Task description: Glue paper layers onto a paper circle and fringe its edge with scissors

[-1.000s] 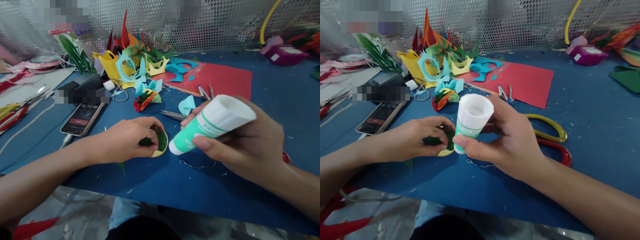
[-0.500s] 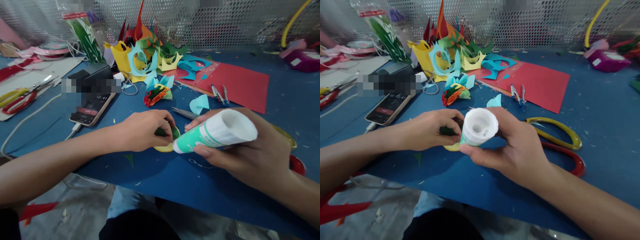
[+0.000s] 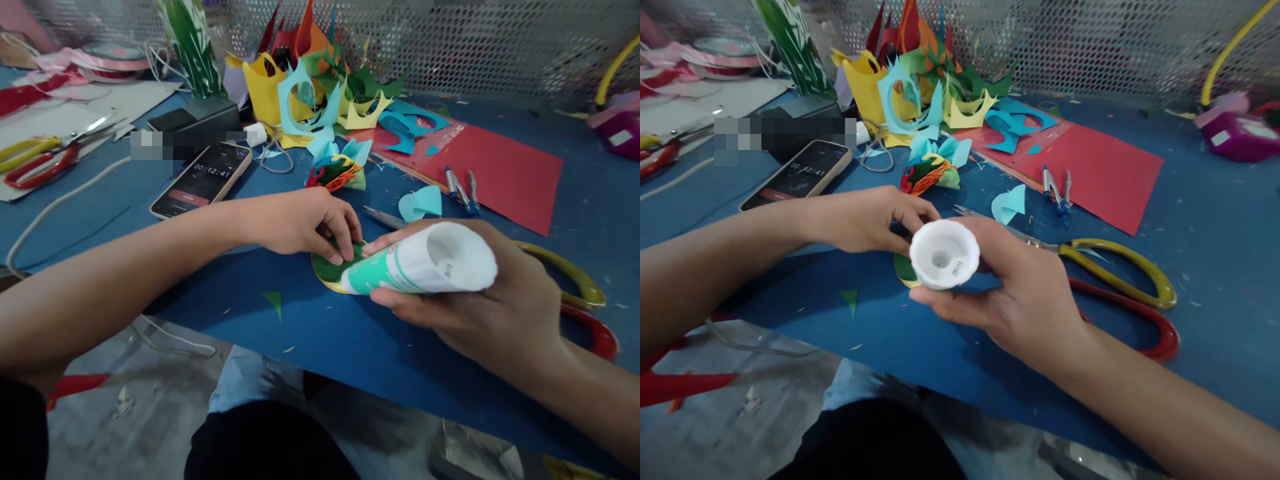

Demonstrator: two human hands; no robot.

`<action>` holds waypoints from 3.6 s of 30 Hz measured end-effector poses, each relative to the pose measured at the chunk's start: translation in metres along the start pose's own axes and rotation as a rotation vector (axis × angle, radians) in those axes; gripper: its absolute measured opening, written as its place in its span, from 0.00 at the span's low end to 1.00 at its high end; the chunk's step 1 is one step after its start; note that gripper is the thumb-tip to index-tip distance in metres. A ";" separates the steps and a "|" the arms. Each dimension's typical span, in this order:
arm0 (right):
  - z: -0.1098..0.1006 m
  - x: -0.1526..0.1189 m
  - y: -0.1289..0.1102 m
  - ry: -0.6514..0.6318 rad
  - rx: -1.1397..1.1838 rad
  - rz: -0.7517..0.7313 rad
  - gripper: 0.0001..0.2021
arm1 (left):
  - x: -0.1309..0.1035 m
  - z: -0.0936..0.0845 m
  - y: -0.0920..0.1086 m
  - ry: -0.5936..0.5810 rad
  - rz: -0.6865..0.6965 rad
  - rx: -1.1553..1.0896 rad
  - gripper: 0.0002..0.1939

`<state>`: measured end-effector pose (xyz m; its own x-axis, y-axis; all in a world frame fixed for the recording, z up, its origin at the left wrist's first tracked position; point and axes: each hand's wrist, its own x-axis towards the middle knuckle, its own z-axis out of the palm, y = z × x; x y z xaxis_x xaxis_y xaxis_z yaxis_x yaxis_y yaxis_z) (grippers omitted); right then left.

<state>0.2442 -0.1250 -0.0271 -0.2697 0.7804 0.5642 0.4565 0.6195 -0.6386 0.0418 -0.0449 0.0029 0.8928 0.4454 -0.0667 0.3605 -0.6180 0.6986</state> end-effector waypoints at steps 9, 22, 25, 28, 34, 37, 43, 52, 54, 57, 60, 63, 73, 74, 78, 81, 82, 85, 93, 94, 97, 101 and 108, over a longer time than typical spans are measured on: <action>0.016 0.011 -0.012 -0.091 0.031 -0.081 0.21 | 0.000 -0.003 0.008 -0.028 -0.033 0.030 0.10; -0.018 0.018 0.028 0.255 0.129 -0.001 0.11 | -0.001 0.016 0.002 0.064 -0.023 0.056 0.03; -0.021 0.022 0.035 0.410 0.265 -0.051 0.11 | 0.002 0.024 0.002 0.135 -0.019 0.090 0.07; -0.019 0.023 0.036 0.404 0.353 0.002 0.11 | 0.003 0.024 0.000 0.159 -0.041 0.058 0.08; -0.014 0.020 0.032 0.388 0.459 0.050 0.11 | -0.002 0.002 -0.001 -0.052 -0.068 -0.041 0.11; -0.013 0.021 0.032 0.387 0.487 0.054 0.10 | -0.004 -0.005 0.001 -0.119 -0.090 -0.021 0.15; -0.010 0.020 0.027 0.358 0.531 0.070 0.10 | -0.003 -0.001 0.004 -0.089 -0.136 0.000 0.12; -0.008 0.021 0.024 0.347 0.515 0.075 0.12 | 0.009 0.031 0.012 0.198 -0.191 0.079 0.13; -0.008 0.020 0.023 0.360 0.504 0.074 0.12 | 0.012 0.039 0.015 0.256 -0.218 0.158 0.16; -0.008 0.020 0.023 0.384 0.504 0.061 0.11 | 0.017 0.045 0.018 0.307 -0.246 0.309 0.20; -0.008 0.020 0.022 0.392 0.489 0.054 0.12 | 0.019 0.045 0.018 0.295 -0.245 0.342 0.22; -0.008 0.020 0.022 0.391 0.469 0.052 0.12 | 0.018 0.039 0.017 0.218 -0.237 0.233 0.21; -0.010 0.019 0.022 0.349 0.504 0.023 0.11 | 0.013 0.018 0.016 -0.008 -0.258 0.150 0.31; -0.011 0.019 0.022 0.342 0.502 0.021 0.11 | 0.011 0.017 0.015 -0.018 -0.248 0.147 0.31; -0.011 0.019 0.022 0.359 0.515 0.029 0.12 | 0.005 0.015 0.014 -0.002 -0.194 0.134 0.26; -0.011 0.019 0.019 0.389 0.527 0.045 0.10 | 0.000 0.015 0.015 0.028 -0.174 0.179 0.23; -0.011 0.019 0.017 0.387 0.531 0.051 0.09 | -0.001 0.015 0.017 0.031 -0.162 0.211 0.23; -0.010 0.020 0.014 0.369 0.540 0.062 0.09 | -0.004 0.017 0.021 0.049 -0.093 0.346 0.21; -0.011 0.022 0.015 0.375 0.553 0.067 0.09 | -0.012 0.026 0.026 0.217 0.324 0.878 0.10; -0.011 0.022 0.015 0.386 0.559 0.066 0.09 | -0.012 0.025 0.026 0.254 0.340 0.886 0.09; -0.014 0.024 0.013 0.462 0.602 0.057 0.07 | -0.014 0.020 0.030 0.424 0.280 0.792 0.07; -0.018 0.030 0.009 0.603 0.680 0.077 0.06 | -0.013 0.014 0.031 0.541 -0.034 0.422 0.08; -0.021 0.039 0.017 0.634 0.786 0.204 0.09 | -0.008 0.024 0.011 0.266 -0.208 0.429 0.14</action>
<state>0.2592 -0.0855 -0.0050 0.3520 0.8295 0.4336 -0.3016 0.5390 -0.7864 0.0452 -0.0703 -0.0058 0.7120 0.7005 0.0495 0.6494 -0.6836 0.3331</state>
